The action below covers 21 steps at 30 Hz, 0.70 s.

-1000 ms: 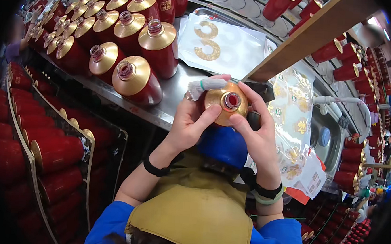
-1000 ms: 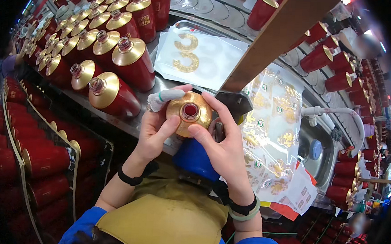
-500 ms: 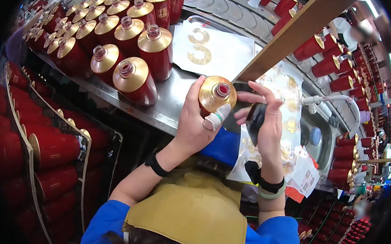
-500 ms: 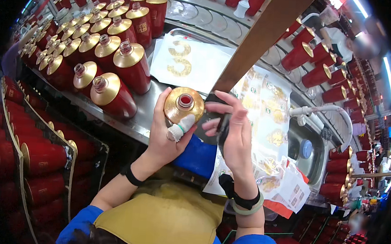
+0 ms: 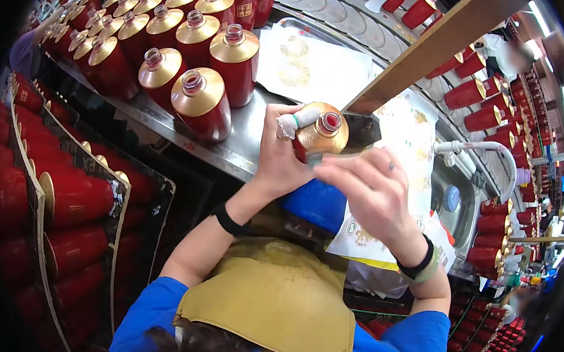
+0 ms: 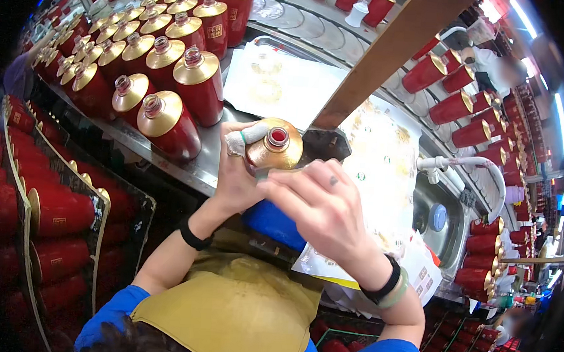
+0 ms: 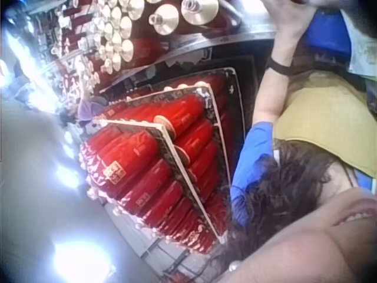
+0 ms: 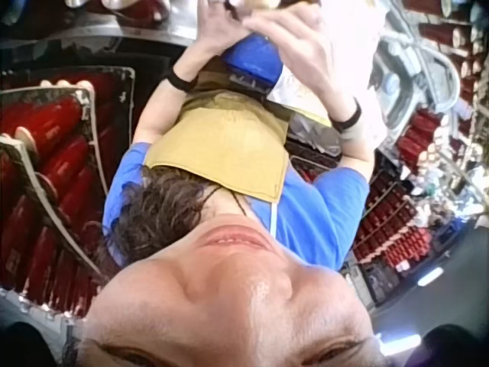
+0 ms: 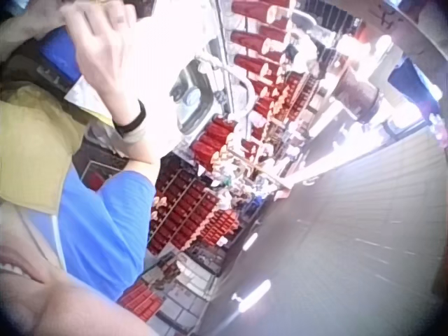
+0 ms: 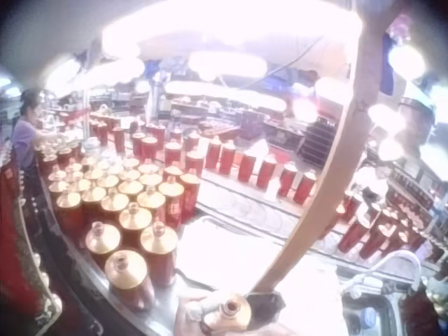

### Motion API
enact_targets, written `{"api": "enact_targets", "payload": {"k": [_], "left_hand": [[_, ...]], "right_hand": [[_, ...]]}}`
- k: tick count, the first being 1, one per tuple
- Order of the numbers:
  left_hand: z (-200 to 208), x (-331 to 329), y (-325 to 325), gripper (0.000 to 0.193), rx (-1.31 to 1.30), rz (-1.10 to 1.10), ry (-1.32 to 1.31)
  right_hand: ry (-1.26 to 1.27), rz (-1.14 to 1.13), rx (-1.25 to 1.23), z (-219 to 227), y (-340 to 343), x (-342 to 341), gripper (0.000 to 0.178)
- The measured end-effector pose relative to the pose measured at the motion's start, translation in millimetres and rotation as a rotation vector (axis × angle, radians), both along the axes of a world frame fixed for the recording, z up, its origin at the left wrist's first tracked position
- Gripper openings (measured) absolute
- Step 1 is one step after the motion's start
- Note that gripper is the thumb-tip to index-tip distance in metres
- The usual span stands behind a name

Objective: Applying decorative labels and seals to red alcohol bottles on an assembly line.

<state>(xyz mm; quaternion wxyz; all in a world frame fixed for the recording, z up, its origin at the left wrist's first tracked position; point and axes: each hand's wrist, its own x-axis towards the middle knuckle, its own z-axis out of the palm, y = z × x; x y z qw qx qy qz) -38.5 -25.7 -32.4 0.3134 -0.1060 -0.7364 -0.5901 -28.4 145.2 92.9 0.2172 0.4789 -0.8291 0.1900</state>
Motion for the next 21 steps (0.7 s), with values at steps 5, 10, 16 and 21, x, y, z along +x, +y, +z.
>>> {"api": "enact_targets", "payload": {"k": [5,10,16,21], "left_hand": [[9,-6,-24,0.083,-0.06,-0.231,0.058],[-2,-4,-20,0.086,0.09,-0.37,0.02],[-7,5,-4,0.088,0.04,-0.064,0.041],[1,7,-12,0.083,-0.05,-0.079,0.081]], "right_hand": [[0.023,0.044,0.028,3,-4,-14,0.034],[-0.203,0.152,0.24,7,-5,12,0.033],[0.05,0.011,0.052,1,-5,3,0.03],[0.188,-0.004,-0.021,6,-7,-12,0.03]]}}
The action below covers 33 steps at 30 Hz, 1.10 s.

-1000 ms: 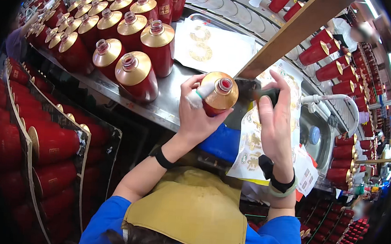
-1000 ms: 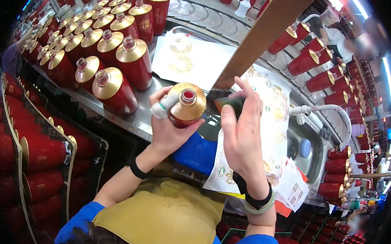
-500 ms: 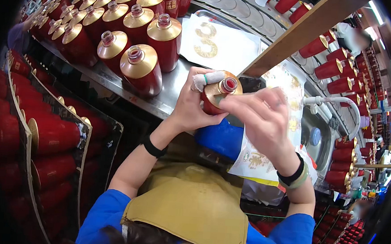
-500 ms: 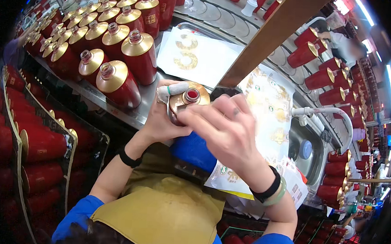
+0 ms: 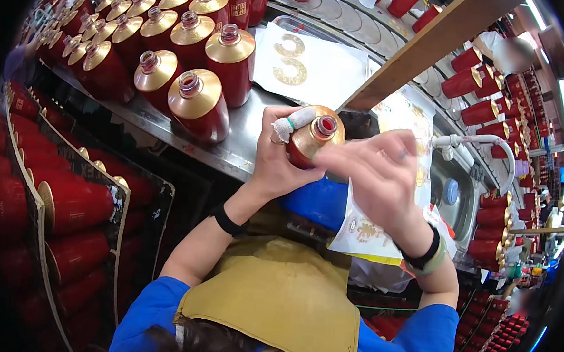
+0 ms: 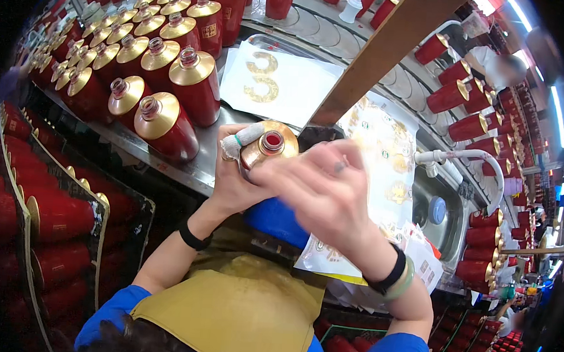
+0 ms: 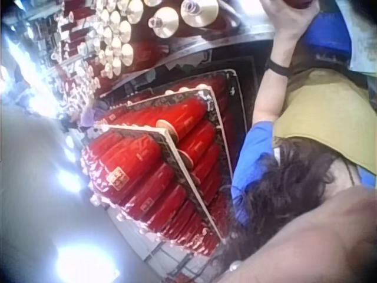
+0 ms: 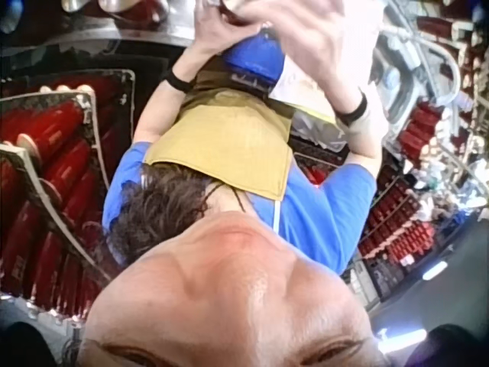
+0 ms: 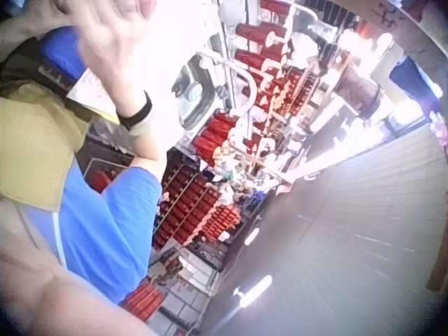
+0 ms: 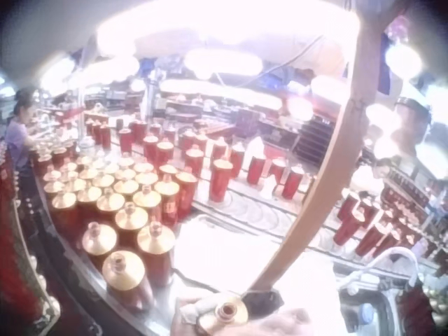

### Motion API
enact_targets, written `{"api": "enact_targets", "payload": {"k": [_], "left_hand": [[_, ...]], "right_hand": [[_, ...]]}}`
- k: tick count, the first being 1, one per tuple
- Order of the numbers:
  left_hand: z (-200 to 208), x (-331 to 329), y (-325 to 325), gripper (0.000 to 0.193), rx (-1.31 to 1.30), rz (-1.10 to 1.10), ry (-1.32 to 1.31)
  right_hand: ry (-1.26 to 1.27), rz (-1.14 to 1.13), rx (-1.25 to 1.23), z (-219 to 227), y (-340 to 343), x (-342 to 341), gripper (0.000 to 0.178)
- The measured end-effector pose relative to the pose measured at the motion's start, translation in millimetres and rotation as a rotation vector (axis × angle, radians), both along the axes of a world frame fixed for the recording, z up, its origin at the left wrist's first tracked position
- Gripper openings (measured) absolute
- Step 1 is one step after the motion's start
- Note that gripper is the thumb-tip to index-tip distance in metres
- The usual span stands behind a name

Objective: Applying decorative labels and seals to red alcohol bottles on an assembly line.

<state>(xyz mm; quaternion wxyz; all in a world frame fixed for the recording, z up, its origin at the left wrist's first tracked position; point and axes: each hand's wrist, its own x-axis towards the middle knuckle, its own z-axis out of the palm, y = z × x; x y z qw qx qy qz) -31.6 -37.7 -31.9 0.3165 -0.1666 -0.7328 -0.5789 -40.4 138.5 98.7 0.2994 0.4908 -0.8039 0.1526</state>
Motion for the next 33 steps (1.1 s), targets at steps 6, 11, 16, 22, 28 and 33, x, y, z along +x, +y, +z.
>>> {"api": "enact_targets", "payload": {"k": [6,11,16,22,28,33], "left_hand": [[-2,-3,3,0.085,0.133,-0.208,-0.029],[-6,-1,10,0.087,-0.009,0.096,0.002],[-7,9,16,0.076,-0.273,0.229,0.077],[-12,11,22,0.082,0.035,0.171,-0.098],[-1,11,13,0.08,-0.059,0.224,-0.071],[-8,7,-4,0.088,0.097,-0.167,-0.052]], "right_hand": [[-0.279,0.153,0.236,-1,2,22,0.031],[-0.195,0.023,0.108,1,7,14,0.034],[-0.122,-0.024,0.06,27,11,4,0.028],[-0.133,-0.035,-0.049,-12,9,6,0.026],[-0.04,0.026,-0.051,9,0,-3,0.026],[-0.299,0.163,0.194,3,3,22,0.026]]}}
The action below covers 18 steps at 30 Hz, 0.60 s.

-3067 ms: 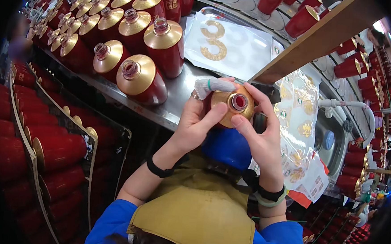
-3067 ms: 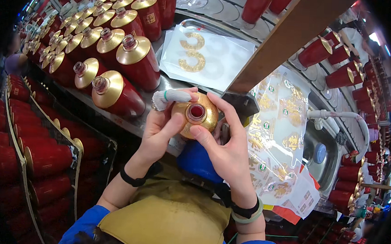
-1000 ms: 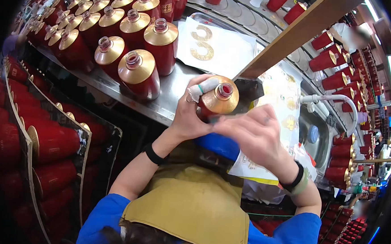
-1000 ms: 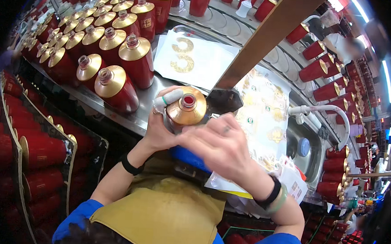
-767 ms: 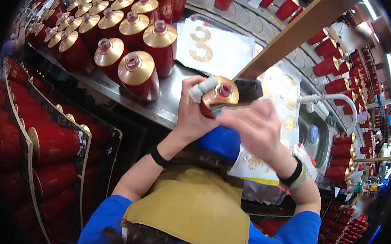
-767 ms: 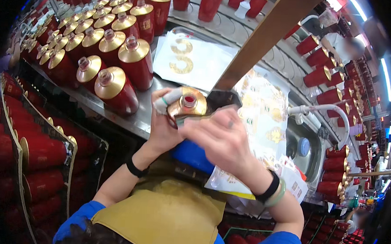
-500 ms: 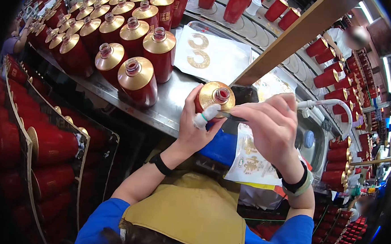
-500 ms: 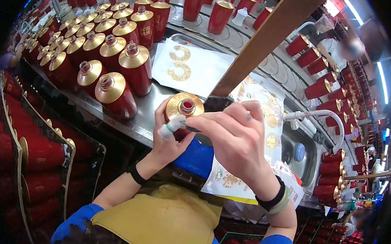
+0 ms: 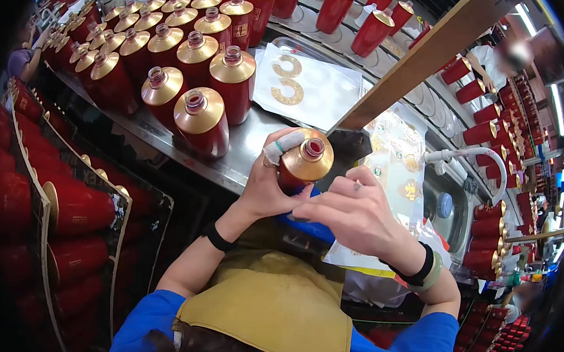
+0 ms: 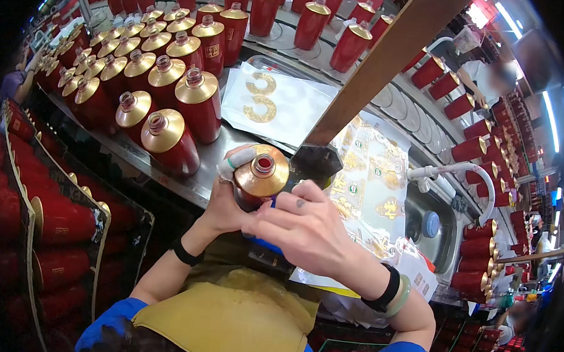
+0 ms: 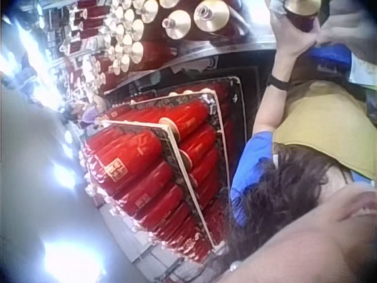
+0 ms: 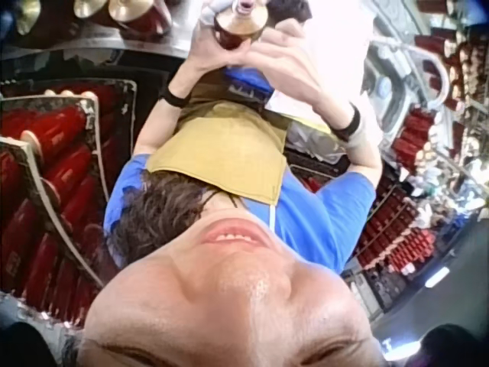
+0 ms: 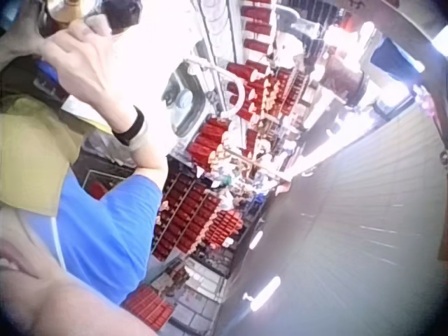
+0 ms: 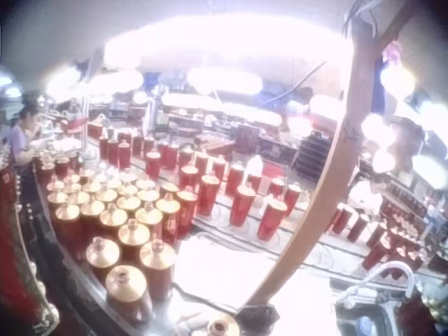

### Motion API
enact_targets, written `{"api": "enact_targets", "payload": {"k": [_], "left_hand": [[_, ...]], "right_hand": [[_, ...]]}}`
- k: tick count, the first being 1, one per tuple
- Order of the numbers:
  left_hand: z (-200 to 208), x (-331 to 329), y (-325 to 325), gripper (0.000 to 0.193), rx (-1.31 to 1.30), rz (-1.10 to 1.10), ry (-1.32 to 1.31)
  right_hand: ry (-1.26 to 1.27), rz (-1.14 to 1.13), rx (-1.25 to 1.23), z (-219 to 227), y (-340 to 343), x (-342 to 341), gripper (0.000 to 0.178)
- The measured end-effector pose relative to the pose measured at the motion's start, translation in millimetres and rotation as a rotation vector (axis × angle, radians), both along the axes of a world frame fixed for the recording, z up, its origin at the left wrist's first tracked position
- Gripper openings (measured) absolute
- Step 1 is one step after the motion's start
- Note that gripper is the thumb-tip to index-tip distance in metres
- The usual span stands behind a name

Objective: Applying decorative labels and seals to red alcohol bottles on an assembly line.

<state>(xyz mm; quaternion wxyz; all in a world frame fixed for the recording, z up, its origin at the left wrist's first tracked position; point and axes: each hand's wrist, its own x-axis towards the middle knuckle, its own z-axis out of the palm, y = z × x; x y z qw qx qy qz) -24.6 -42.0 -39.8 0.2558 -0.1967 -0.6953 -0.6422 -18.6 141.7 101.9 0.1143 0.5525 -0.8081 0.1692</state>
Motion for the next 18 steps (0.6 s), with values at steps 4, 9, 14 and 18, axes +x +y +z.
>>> {"api": "enact_targets", "payload": {"k": [4,9,14,18], "left_hand": [[16,0,8,0.084,-0.149,0.36,0.068],[13,-2,3,0.08,-0.11,0.26,0.023],[7,-8,1,0.084,0.028,-0.028,-0.037],[9,-11,7,0.084,-0.024,0.102,-0.011]], "right_hand": [[0.236,-0.171,-0.182,9,-4,-23,0.028],[-0.033,-0.023,-0.024,7,4,-10,0.027],[0.133,-0.091,-0.162,-7,9,-19,0.023],[0.057,0.046,-0.05,-7,5,-15,0.021]]}}
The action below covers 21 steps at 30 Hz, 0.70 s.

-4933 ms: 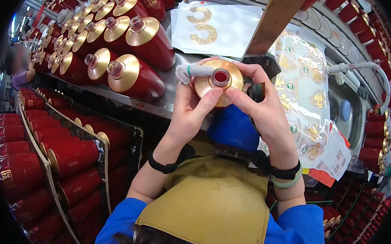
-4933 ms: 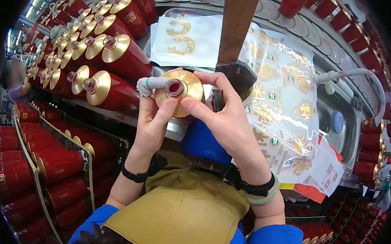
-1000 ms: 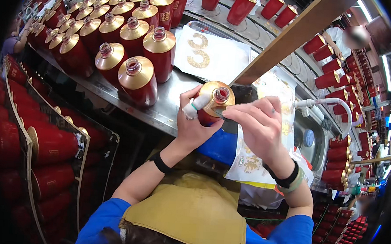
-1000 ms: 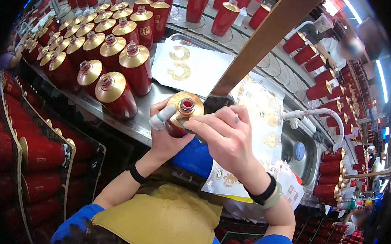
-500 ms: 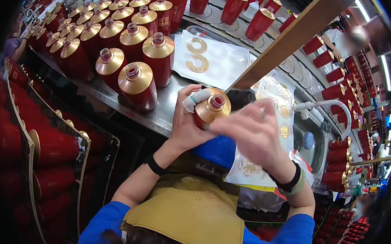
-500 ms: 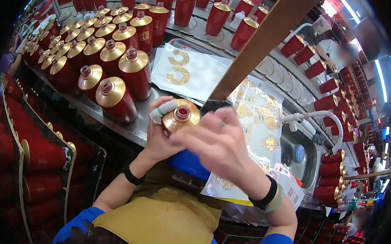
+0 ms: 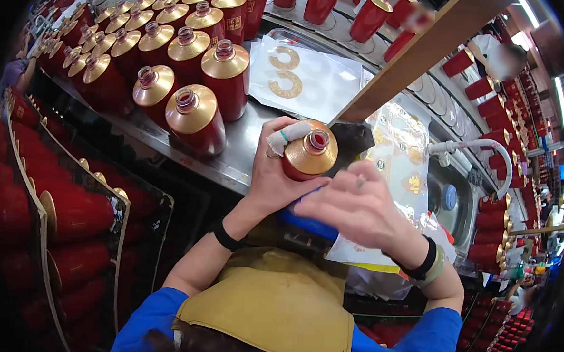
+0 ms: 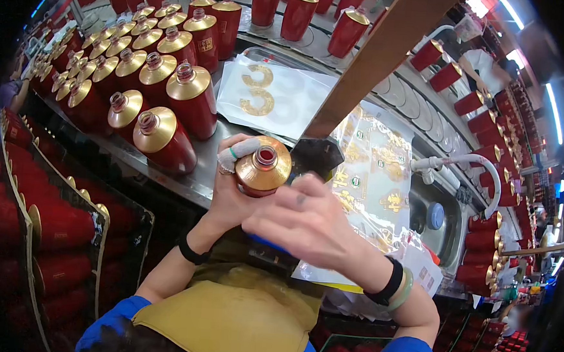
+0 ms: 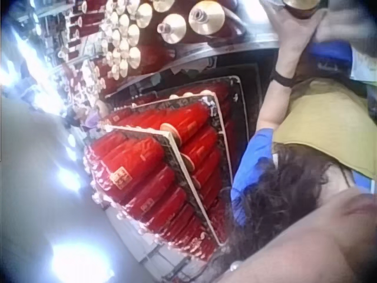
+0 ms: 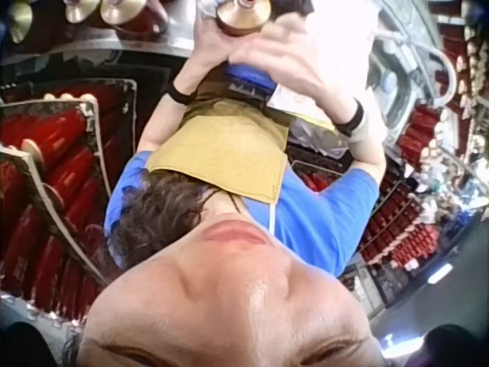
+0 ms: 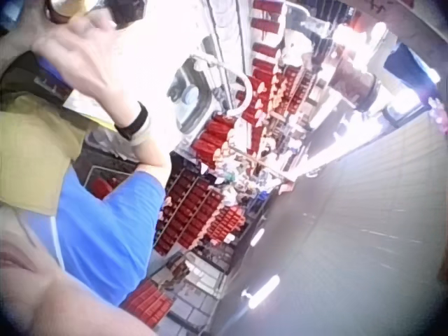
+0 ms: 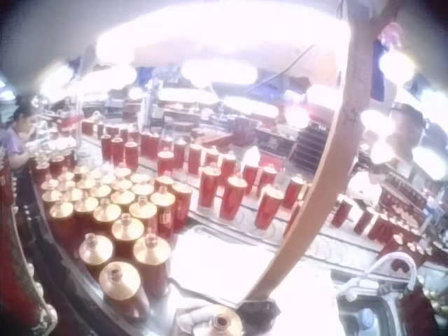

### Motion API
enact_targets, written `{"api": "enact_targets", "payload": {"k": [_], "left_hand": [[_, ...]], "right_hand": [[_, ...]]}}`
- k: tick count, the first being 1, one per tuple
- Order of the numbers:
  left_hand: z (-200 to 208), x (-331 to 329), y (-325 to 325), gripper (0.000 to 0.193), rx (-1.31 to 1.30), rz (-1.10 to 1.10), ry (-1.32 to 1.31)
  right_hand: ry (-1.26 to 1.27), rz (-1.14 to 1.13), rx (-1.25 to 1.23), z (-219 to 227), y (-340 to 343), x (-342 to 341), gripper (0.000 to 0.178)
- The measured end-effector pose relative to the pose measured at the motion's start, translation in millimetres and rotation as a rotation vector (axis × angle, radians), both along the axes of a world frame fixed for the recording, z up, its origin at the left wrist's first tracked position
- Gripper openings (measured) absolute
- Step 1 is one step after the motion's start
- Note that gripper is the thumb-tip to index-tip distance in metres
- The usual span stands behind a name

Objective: Applying decorative labels and seals to red alcohol bottles on an assembly line.

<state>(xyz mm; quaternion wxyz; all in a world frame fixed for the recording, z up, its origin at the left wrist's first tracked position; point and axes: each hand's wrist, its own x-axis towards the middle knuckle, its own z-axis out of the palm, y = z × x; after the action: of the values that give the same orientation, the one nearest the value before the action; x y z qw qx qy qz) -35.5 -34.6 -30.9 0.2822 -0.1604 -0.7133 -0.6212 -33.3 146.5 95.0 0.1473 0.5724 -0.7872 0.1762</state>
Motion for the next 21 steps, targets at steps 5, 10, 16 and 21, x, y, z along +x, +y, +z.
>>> {"api": "enact_targets", "payload": {"k": [5,10,16,21], "left_hand": [[5,1,3,0.078,-0.064,0.084,0.006],[0,-1,-3,0.078,0.019,-0.103,-0.076],[4,2,2,0.093,0.123,-0.186,-0.057],[-2,7,6,0.084,-0.069,0.058,-0.016]], "right_hand": [[0.076,-0.172,-0.139,-6,6,-5,0.027],[0.028,-0.082,-0.185,0,-3,-3,0.031],[-0.039,0.003,-0.052,-11,-2,12,0.029],[0.132,-0.213,-0.277,-3,-1,-10,0.027]]}}
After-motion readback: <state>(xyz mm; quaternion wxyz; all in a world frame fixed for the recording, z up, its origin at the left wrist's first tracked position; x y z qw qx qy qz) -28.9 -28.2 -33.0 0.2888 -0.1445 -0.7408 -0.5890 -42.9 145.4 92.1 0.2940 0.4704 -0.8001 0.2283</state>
